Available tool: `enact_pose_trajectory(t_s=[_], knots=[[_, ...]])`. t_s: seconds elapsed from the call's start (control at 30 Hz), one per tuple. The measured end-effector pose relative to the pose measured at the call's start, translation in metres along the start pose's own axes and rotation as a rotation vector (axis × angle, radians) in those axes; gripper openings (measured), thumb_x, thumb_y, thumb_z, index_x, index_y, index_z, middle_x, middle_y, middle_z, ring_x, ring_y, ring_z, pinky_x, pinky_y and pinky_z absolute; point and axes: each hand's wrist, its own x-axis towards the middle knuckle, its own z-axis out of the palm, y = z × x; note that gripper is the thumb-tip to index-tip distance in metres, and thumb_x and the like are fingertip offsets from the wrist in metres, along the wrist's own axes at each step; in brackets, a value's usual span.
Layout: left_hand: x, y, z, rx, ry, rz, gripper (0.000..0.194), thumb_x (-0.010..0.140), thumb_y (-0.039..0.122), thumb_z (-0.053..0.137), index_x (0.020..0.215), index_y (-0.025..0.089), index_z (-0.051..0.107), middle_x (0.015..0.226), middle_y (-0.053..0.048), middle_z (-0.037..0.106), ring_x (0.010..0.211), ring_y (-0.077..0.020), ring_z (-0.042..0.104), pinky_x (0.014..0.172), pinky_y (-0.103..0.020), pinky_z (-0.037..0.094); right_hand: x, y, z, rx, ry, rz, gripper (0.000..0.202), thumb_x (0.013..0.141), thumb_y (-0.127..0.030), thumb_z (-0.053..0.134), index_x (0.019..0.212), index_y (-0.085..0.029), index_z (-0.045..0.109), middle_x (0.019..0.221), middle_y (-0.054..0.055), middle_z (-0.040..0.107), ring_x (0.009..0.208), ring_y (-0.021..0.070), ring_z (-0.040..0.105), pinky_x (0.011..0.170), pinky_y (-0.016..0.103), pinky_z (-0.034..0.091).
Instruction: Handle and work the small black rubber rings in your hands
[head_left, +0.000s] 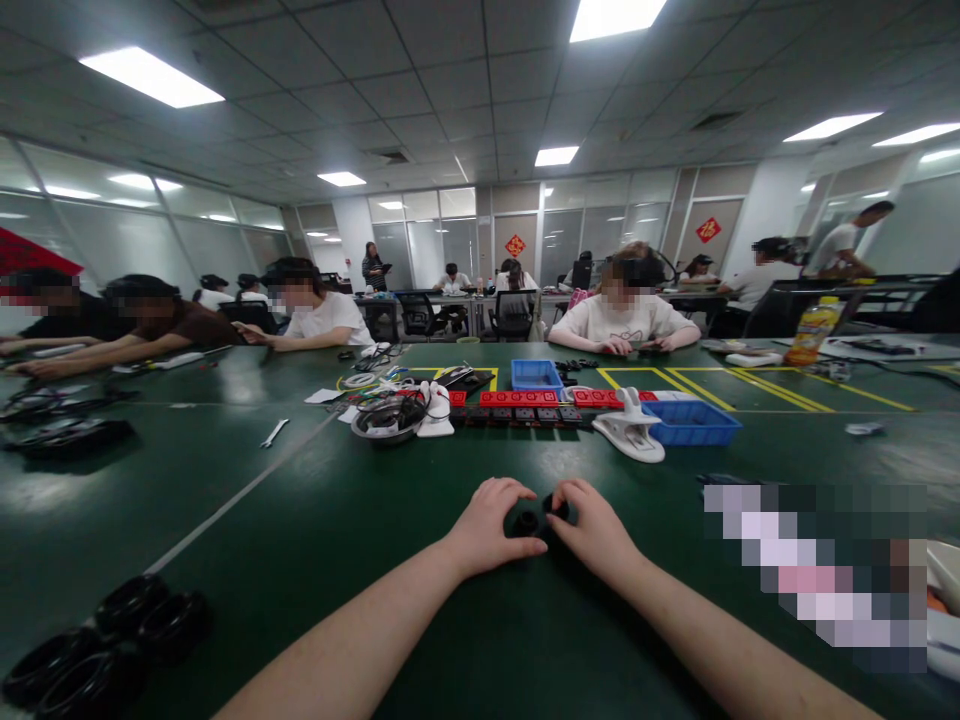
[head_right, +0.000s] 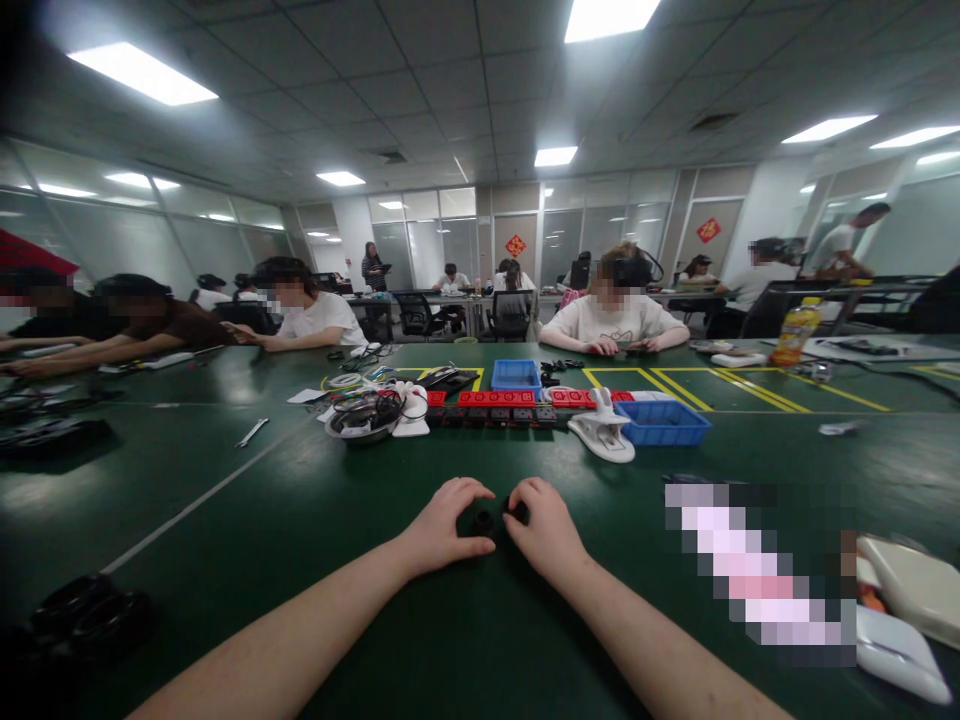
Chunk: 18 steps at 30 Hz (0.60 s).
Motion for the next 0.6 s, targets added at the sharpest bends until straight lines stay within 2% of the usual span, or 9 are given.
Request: enact_pose_trajectory(t_s=[0.1,0.23,0.3,0.43,0.6], knots=[[0.000,0.001,0.001,0.013,-0.008,0.018,0.035,0.069,0.041,0.065,0.097,0.021,0.057,0.100,-0.003,0.055,0.098,-0.0203,0.048,0.089,-0.033,0.036,0.003,0.010,0.004,-0.027,-0.091,0.045,0.010,0.062,-0.014,0.057,0.067,-0.019,0.049,0.074,-0.001,0.057,0.078,0.0195,0.054,0.086,0.044,0.032],[0.001,0.001,0.002,0.026,-0.005,0.010,0.023,0.071,0.033,0.065,0.090,0.021,0.058,0.093,-0.002,0.057,0.093,-0.0185,0.050,0.085,-0.031,0.038,0.005,0.017,0.004,-0.035,-0.120,0.068,0.033,0.061,-0.015,0.061,0.092,-0.020,0.053,0.083,0.001,0.059,0.082,0.0205,0.054,0.085,0.042,0.034],[0.001,0.002,0.002,0.030,-0.007,0.003,0.022,0.071,0.032,0.064,0.089,0.021,0.058,0.091,-0.001,0.058,0.091,-0.0183,0.051,0.083,-0.030,0.039,0.006,0.019,0.004,-0.041,-0.133,0.050,0.040,0.060,-0.015,0.062,0.099,-0.020,0.053,0.089,0.003,0.059,0.087,0.0212,0.053,0.083,0.039,0.035],[0.002,0.002,0.002,0.054,0.016,-0.069,0.021,0.071,0.030,0.064,0.089,0.021,0.059,0.089,-0.001,0.058,0.089,-0.0185,0.052,0.081,-0.030,0.040,0.005,0.021,0.004,-0.054,-0.154,0.003,0.033,0.060,-0.017,0.063,0.093,-0.020,0.059,0.092,0.004,0.058,0.090,0.0215,0.052,0.082,0.036,0.036],[0.005,0.000,0.003,0.066,0.043,-0.207,0.021,0.071,0.033,0.063,0.088,0.021,0.059,0.084,0.000,0.057,0.085,-0.0182,0.053,0.077,-0.030,0.041,0.004,0.021,0.005,-0.062,-0.150,-0.036,0.032,0.060,-0.019,0.063,0.093,-0.020,0.059,0.092,0.004,0.059,0.090,0.0213,0.051,0.081,0.035,0.036]])
